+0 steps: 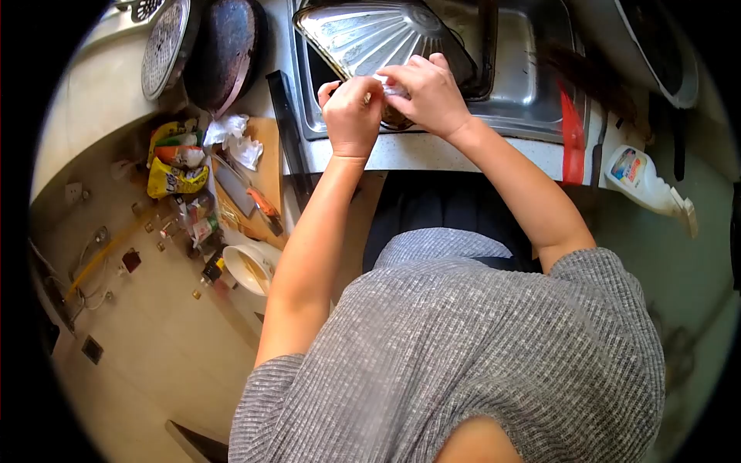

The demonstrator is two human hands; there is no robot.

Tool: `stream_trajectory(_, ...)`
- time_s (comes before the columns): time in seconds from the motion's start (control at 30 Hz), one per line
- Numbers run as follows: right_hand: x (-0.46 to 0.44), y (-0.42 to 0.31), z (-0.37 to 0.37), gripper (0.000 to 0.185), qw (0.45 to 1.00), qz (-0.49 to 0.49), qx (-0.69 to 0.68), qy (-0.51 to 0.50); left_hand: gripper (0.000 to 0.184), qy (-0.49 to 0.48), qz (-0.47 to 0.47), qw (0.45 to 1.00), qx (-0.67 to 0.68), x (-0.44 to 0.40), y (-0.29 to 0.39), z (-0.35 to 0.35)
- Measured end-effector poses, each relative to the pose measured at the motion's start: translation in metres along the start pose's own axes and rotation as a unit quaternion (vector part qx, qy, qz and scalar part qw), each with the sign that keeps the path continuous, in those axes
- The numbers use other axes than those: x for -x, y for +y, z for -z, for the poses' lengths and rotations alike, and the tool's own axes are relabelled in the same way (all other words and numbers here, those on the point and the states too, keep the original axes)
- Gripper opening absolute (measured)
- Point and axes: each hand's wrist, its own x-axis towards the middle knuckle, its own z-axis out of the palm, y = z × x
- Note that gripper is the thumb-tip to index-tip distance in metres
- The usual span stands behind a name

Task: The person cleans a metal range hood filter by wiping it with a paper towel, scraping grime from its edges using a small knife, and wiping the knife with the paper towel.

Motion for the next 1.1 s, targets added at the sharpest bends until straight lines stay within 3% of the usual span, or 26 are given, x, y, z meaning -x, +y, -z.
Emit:
stream_trajectory(0.1, 0.003, 0.014, -0.008, 0.014, 0.996, -0.020, 0.011, -0.082, 0.015, 0.044, 0.105, 0.989, 0.095, 0.008, -0.004, -0.001)
stream_trajectory(0.17, 0.004, 0.025, -0.010, 0.011, 0.995, -0.062, -0.050, -0.058, 0.027, 0.055, 0.082, 0.994, 0.042, 0.011, -0.003, 0.008)
stream_trajectory(0.23, 0.000, 0.040, -0.009, 0.011, 0.941, -0.237, -0.241, -0.003, 0.032, 0.076, 0.128, 0.989, -0.002, 0.019, 0.000, 0.017)
stream_trajectory(0.33, -0.008, 0.077, -0.006, 0.015, 0.895, -0.299, -0.325, 0.068, 0.033, 0.080, 0.186, 0.979, 0.028, 0.040, -0.006, 0.019)
stream_trajectory(0.37, -0.013, 0.086, -0.003, 0.015, 0.901, -0.308, -0.293, 0.085, 0.032, 0.076, 0.199, 0.977, 0.027, 0.046, -0.007, 0.019)
stream_trajectory(0.47, -0.032, 0.089, 0.005, 0.010, 0.953, -0.260, -0.125, 0.088, 0.035, 0.034, 0.285, 0.954, 0.085, 0.062, -0.007, 0.017)
stream_trajectory(0.53, -0.047, 0.081, 0.008, 0.011, 0.987, -0.152, 0.013, 0.053, 0.032, 0.033, 0.303, 0.948, 0.095, 0.062, -0.008, 0.013)
stream_trajectory(0.6, -0.054, 0.077, 0.008, 0.012, 0.987, -0.035, 0.156, 0.015, 0.029, 0.036, 0.333, 0.937, 0.102, 0.062, -0.013, 0.007)
stream_trajectory(0.7, -0.056, 0.082, -0.004, 0.009, 0.967, 0.037, 0.251, -0.005, 0.030, 0.035, 0.390, 0.908, 0.145, 0.054, -0.016, 0.002)
stream_trajectory(0.83, -0.053, 0.075, -0.010, 0.007, 0.954, 0.070, 0.290, -0.007, 0.027, 0.010, 0.421, 0.896, 0.143, 0.048, -0.020, -0.002)
stream_trajectory(1.1, -0.054, 0.076, -0.020, 0.009, 0.953, 0.037, 0.302, -0.010, 0.015, 0.006, 0.439, 0.885, 0.157, 0.040, -0.026, -0.009)
